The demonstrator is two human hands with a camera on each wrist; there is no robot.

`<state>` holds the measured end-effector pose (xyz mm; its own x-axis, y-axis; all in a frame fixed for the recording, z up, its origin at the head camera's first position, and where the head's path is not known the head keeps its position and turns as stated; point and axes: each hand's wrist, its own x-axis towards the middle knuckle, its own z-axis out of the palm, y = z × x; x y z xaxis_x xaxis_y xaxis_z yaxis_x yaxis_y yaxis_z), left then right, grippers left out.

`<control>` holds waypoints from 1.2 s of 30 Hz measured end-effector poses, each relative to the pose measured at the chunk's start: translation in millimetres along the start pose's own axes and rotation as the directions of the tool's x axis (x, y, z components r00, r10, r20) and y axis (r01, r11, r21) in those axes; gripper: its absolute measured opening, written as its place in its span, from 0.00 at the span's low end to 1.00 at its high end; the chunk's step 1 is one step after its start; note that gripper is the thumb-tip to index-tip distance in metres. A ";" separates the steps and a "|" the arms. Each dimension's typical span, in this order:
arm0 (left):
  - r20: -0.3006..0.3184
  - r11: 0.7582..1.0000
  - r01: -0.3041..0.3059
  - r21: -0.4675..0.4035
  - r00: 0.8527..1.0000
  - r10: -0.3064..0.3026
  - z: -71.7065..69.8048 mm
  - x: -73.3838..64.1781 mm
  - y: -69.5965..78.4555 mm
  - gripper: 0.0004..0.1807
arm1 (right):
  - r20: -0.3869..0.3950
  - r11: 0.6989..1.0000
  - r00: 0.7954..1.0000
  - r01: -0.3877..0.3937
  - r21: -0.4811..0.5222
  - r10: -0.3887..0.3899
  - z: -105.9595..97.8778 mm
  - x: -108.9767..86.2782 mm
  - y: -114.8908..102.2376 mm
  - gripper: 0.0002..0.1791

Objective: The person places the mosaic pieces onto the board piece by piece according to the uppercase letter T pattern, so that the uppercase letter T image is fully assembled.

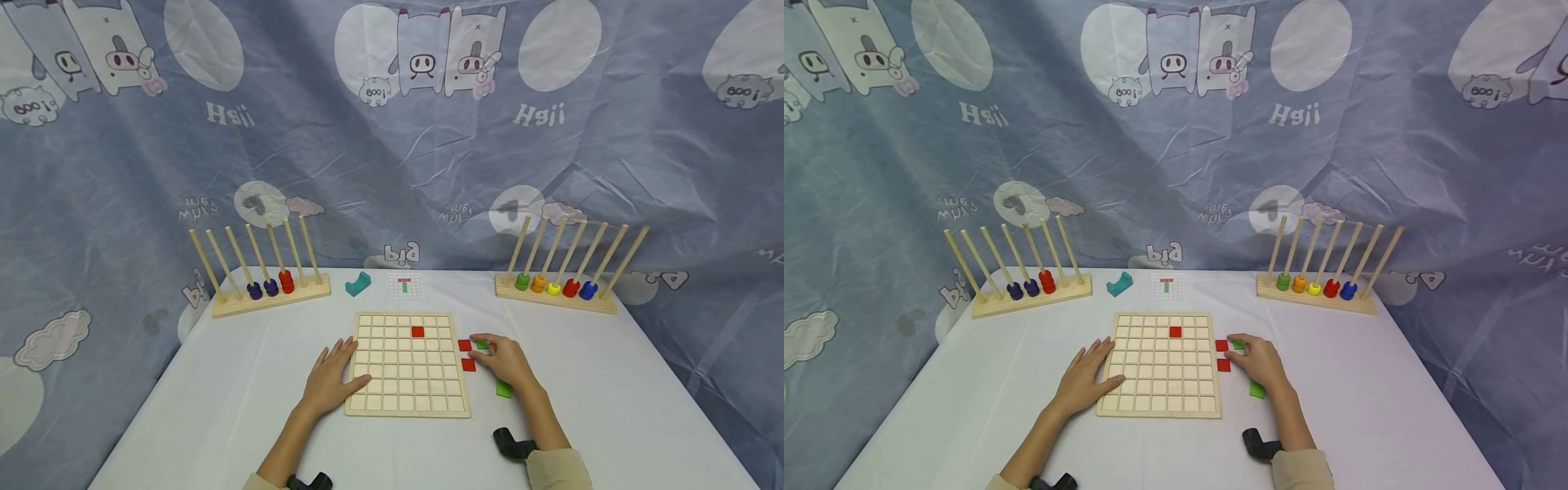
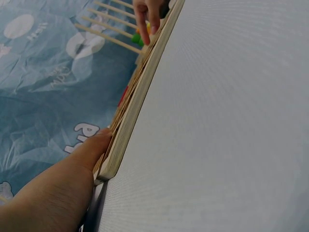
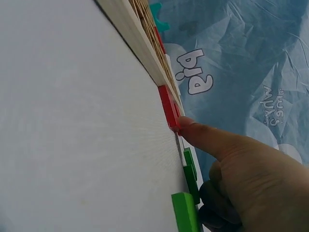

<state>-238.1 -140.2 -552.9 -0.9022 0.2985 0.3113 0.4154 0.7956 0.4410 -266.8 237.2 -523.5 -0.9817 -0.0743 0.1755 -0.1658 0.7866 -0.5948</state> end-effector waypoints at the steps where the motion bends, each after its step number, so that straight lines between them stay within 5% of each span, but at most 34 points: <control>1: 0.001 1.000 0.001 0.000 1.000 -0.001 0.4 0.1 -0.3 0.46 | 0.007 1.000 1.000 -0.004 -0.002 0.004 0.0 0.5 -0.4 0.22; 36: 0.017 1.000 0.016 0.005 1.000 -0.016 0.1 1.3 -1.3 0.46 | 0.056 0.998 0.998 -0.039 -0.041 0.041 -1.1 6.3 -5.2 0.19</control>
<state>-239.8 -140.8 -553.1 -0.9107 0.2942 0.2899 0.4000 0.8032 0.4415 -272.1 233.3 -518.5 -0.9914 -0.0760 0.1063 -0.1233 0.8135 -0.5683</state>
